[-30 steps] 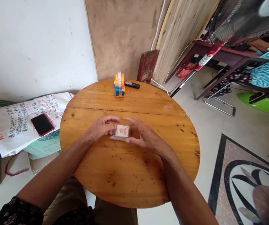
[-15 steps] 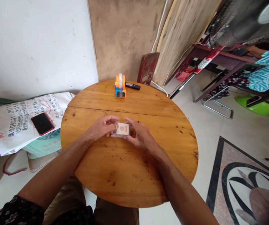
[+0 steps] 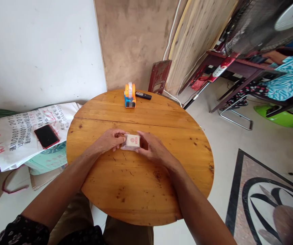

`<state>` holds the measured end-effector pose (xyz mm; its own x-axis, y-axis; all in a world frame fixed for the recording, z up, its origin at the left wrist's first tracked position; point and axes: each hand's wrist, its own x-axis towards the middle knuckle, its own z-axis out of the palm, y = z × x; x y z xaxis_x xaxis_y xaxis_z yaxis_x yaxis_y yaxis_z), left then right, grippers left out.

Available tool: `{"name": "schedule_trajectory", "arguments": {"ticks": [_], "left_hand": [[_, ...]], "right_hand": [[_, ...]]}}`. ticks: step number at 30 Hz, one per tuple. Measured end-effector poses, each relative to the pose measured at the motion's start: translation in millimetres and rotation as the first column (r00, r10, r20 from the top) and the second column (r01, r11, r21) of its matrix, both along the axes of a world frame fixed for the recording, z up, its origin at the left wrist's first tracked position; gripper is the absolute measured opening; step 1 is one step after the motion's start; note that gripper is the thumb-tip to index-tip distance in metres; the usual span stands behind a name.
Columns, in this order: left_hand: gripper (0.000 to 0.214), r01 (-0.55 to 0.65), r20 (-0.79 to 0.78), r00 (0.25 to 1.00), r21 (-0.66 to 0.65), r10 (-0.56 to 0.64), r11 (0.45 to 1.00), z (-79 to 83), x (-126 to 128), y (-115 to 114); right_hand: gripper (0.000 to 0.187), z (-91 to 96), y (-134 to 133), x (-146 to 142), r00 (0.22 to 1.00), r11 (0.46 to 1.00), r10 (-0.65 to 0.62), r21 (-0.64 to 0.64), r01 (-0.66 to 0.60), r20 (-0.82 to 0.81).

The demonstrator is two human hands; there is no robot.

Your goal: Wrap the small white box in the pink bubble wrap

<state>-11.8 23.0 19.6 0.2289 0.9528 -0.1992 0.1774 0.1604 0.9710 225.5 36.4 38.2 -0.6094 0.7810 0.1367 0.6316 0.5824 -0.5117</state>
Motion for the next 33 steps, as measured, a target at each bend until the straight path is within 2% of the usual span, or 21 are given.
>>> {"name": "schedule_trajectory", "arguments": {"ticks": [4, 8, 15, 19, 23, 28, 33], "left_hand": [[0.027, -0.03, 0.015, 0.999, 0.027, 0.03, 0.999, -3.5, 5, 1], [0.028, -0.04, 0.046, 0.998, 0.061, 0.038, 0.997, 2.2, 9, 0], [0.03, -0.04, -0.012, 0.999, 0.056, 0.04, 0.998, 13.7, 12, -5], [0.031, -0.054, -0.004, 0.998, 0.069, 0.055, 0.996, 14.2, 12, -6], [0.033, -0.131, 0.055, 0.99, 0.07, 0.127, 0.989, 12.3, 11, -6], [0.034, -0.159, 0.105, 0.983, 0.056, 0.152, 0.986, 10.4, 11, -6], [0.036, -0.144, 0.138, 0.981, 0.065, 0.134, 0.987, 9.5, 11, -6]], "right_hand": [[0.059, -3.9, -3, -7, 0.999, 0.996, -0.029, 0.079, 0.03, -0.013], [0.057, -3.5, -3, -7, 0.999, 0.992, -0.041, 0.117, 0.044, -0.03], [0.058, 2.3, -3, -9, 0.996, 0.996, -0.08, 0.042, 0.079, 0.037], [0.06, 3.1, -3, -5, 0.998, 0.998, -0.053, 0.028, 0.052, 0.031], [0.061, 4.5, -1, 1, 0.997, 0.998, -0.036, 0.051, 0.04, -0.071], [0.04, 8.5, -3, -2, 0.97, 0.992, 0.01, 0.125, 0.021, -0.243], [0.023, 8.0, -5, -9, 0.947, 0.991, -0.008, 0.126, 0.05, -0.32]]}}
